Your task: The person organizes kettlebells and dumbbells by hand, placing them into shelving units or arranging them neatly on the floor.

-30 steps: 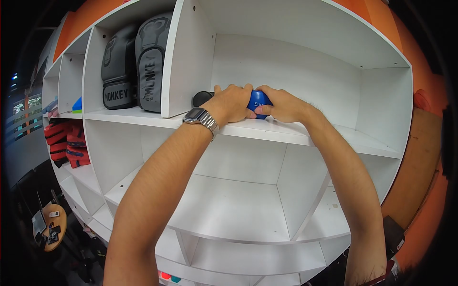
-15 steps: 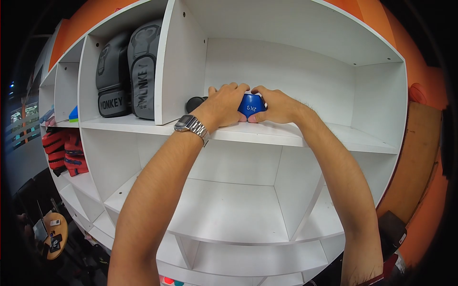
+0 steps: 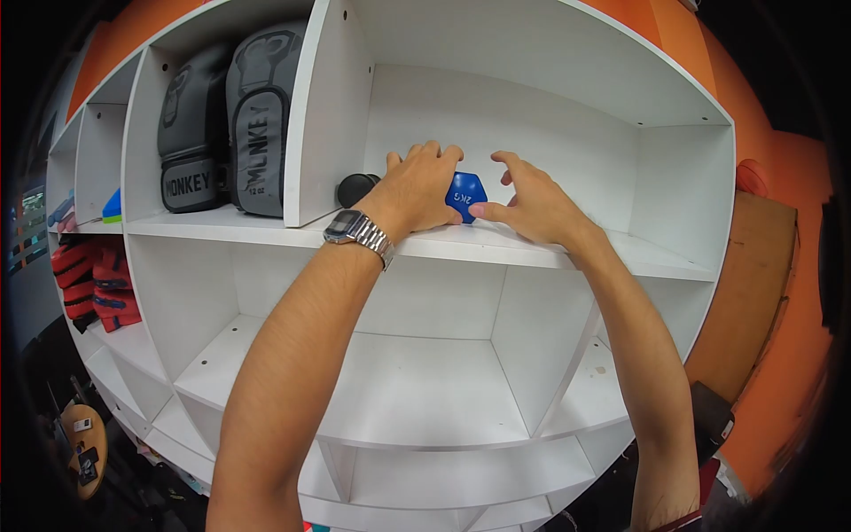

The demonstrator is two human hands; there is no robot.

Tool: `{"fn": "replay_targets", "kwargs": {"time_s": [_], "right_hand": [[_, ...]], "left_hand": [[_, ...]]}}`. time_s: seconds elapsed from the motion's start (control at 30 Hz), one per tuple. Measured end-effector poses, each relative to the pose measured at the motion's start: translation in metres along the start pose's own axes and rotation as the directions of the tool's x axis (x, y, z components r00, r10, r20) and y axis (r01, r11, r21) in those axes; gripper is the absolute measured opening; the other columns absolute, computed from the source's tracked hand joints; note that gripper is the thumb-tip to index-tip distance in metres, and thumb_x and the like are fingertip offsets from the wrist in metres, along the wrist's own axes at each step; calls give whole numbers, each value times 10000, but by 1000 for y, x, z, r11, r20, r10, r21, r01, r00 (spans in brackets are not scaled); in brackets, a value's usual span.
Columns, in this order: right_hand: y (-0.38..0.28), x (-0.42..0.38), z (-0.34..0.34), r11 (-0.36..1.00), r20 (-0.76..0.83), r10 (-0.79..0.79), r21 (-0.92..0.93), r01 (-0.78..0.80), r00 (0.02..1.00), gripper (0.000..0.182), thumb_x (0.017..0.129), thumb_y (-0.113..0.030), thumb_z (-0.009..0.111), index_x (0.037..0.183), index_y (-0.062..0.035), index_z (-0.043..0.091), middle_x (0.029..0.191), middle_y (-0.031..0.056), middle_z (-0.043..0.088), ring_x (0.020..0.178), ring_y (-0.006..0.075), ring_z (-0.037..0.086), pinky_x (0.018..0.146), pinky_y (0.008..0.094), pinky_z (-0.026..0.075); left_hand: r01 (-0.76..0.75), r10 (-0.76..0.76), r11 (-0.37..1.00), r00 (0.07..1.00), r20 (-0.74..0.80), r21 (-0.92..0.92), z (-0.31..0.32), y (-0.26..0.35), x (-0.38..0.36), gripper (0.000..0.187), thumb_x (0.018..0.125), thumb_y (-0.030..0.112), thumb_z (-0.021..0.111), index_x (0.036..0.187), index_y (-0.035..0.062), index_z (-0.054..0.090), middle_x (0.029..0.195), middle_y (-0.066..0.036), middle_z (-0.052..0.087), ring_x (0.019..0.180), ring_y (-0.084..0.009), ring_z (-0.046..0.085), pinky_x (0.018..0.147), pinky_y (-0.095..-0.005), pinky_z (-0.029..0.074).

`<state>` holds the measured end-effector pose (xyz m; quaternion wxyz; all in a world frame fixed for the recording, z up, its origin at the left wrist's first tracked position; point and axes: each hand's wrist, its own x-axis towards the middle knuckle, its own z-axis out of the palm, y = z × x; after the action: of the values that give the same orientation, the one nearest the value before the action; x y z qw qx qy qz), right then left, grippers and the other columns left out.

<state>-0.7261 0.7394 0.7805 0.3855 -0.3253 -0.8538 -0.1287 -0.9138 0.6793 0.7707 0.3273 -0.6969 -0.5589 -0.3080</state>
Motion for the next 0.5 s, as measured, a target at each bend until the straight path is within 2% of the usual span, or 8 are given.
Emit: {"fn": "replay_targets", "kwargs": {"time_s": [0.13,0.23,0.33,0.43,0.5], "right_hand": [[6,-21,-10,996,-45,39,87,-35,998,807,774,-541,763,1353,-36,515,1165,225,638,1015,307,666,865,404,526],[-7,-36,-14,998,-141,56,39,-51,988,618,851,-448,713,1288,-37,563,1048,183,672,893,252,674,774,379,525],[-14,-53,-12,988,-240,86,145,-51,967,399,919,-319,642,1202,-39,614,931,131,688,806,215,660,709,345,508],[-10,-78,-2,997,-310,2,69,20,951,282,946,-225,590,1148,-35,641,884,103,700,777,211,660,690,323,500],[-17,-95,-8,993,-267,10,116,22,964,265,948,-201,584,1150,-41,646,955,102,704,859,239,660,739,343,509]], "left_hand": [[-7,7,1000,1000,12,-13,-4,4,1,638,763,367,787,1301,122,547,1212,-127,595,1197,-284,535,977,-445,383],[-49,48,997,998,-31,-53,-3,5,1,574,791,376,741,1268,106,569,1196,-134,591,1184,-294,532,980,-450,384],[-133,127,989,988,-84,-72,-2,3,2,532,789,366,737,1224,97,593,1182,-138,582,1178,-307,519,982,-454,384],[-217,208,974,971,-120,-66,1,0,4,497,785,358,736,1185,94,608,1175,-142,574,1176,-319,505,986,-454,383],[-234,228,972,966,-119,-36,-1,0,2,478,795,375,729,1168,100,616,1168,-136,573,1166,-316,505,984,-449,386]]}}
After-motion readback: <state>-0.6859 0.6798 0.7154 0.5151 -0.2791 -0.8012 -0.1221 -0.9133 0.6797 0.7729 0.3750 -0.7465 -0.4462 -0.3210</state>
